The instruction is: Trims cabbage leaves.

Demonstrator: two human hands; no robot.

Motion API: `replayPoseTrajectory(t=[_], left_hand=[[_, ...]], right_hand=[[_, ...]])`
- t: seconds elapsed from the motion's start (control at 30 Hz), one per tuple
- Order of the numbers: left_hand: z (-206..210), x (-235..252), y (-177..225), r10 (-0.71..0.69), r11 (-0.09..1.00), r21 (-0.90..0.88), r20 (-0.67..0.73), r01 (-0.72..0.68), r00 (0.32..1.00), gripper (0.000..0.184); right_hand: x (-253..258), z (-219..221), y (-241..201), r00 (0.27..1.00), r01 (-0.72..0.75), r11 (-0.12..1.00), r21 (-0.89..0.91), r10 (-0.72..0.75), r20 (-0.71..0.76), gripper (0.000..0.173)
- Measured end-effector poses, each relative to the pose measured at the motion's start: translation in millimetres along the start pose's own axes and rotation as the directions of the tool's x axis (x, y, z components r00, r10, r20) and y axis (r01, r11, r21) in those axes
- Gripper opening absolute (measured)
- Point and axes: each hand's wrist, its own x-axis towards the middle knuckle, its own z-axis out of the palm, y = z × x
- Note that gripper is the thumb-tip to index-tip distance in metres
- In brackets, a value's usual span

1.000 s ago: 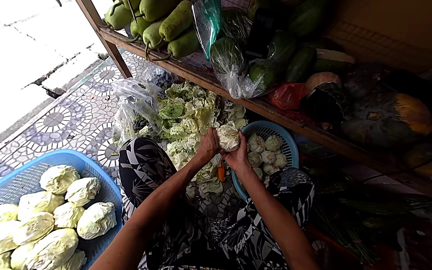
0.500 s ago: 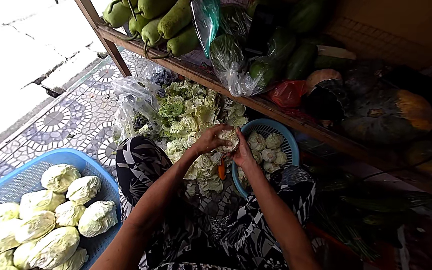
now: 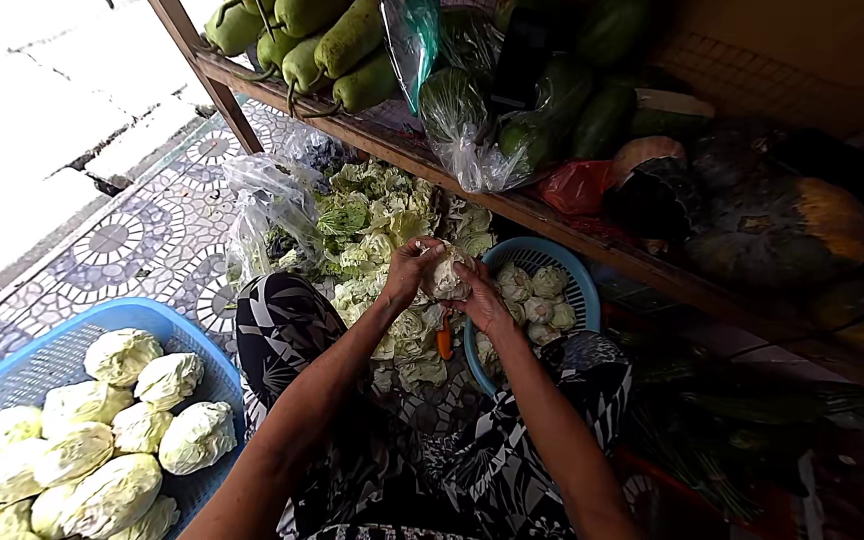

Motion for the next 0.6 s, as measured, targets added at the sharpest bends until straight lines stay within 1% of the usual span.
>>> replayPoseTrajectory(t=[0.07, 0.13, 0.2, 0.23, 0.27, 0.3, 0.33, 0.37, 0.4, 0.43, 0.47, 0.5, 0.53, 0.57, 0.6], left_hand=[[2.3, 0.1, -0.8, 0.016, 1.000, -0.026, -0.066, -0.018, 0.998, 0.004], [3.0, 2.3, 2.4, -0.004, 0.996, -0.091, -0.168, -0.011, 0.986, 0.003], [0.2, 12.4, 3.3, -0.007, 0.973, -0.221, -0.306, -0.064, 0.952, 0.009], [-2.5, 17.7, 3.5, -0.002, 0.964, -0.247, -0.369, -0.096, 0.929, 0.010], [-6.2, 21.2, 2.7, 0.019, 0.969, -0.215, -0.411, -0.117, 0.912, 0.009], [-9.4, 22.5, 1.9, 0.048, 0.986, -0.126, -0.423, -0.111, 0.905, 0.004], [-11.4, 19.7, 3.4, 0.061, 0.998, 0.002, -0.371, -0.065, 0.927, 0.012], [-12.9, 13.0, 8.1, 0.022, 0.991, 0.133, -0.251, 0.012, 0.968, 0.033], [-13.8, 5.4, 14.9, -0.078, 0.967, 0.235, -0.095, 0.099, 0.992, 0.054], [-13.2, 1.6, 18.5, -0.156, 0.944, 0.299, 0.026, 0.141, 0.987, 0.065], [-11.3, -0.7, 18.8, -0.179, 0.927, 0.349, 0.094, 0.136, 0.979, 0.063], [-8.8, -2.3, 17.0, -0.149, 0.912, 0.401, 0.123, 0.088, 0.981, 0.050], [-6.6, -3.0, 15.1, -0.093, 0.891, 0.454, 0.139, 0.020, 0.986, 0.034], [-5.5, -2.4, 12.7, -0.026, 0.869, 0.492, 0.152, -0.053, 0.988, 0.025], [-5.6, -1.6, 9.9, 0.033, 0.859, 0.500, 0.151, -0.106, 0.988, 0.021]], right_hand=[[0.3, 2.5, 1.1, 0.999, -0.014, 1.000, 0.007, 0.014, -0.029, 0.055], [0.4, 5.4, 3.5, 0.996, -0.080, 0.995, 0.056, 0.082, -0.031, 0.050], [1.3, 5.9, 7.5, 0.992, -0.118, 0.987, 0.106, 0.123, -0.038, 0.047], [2.1, 4.3, 8.9, 0.992, -0.117, 0.987, 0.110, 0.122, -0.044, 0.045], [2.7, 2.1, 9.6, 0.992, -0.108, 0.989, 0.096, 0.113, -0.047, 0.044], [3.2, -0.1, 10.1, 0.994, -0.091, 0.993, 0.069, 0.095, -0.054, 0.046], [3.7, -1.8, 10.2, 0.995, -0.072, 0.997, 0.042, 0.074, -0.062, 0.050], [3.9, -2.5, 10.0, 0.996, -0.056, 0.998, 0.016, 0.057, -0.067, 0.053], [3.4, -2.3, 10.1, 0.997, -0.044, 0.999, -0.003, 0.044, -0.068, 0.054], [2.6, -1.5, 10.3, 0.997, -0.035, 0.999, -0.014, 0.034, -0.069, 0.054], [1.8, -0.7, 10.5, 0.997, -0.031, 0.999, -0.020, 0.030, -0.072, 0.054], [1.5, 0.1, 10.9, 0.997, -0.033, 0.999, -0.025, 0.031, -0.078, 0.053], [1.5, 0.8, 11.1, 0.996, -0.034, 0.999, -0.037, 0.031, -0.084, 0.053], [1.5, 1.4, 10.7, 0.996, -0.032, 0.998, -0.057, 0.027, -0.085, 0.053], [1.3, 2.0, 10.5, 0.996, -0.023, 0.997, -0.075, 0.017, -0.082, 0.053]])
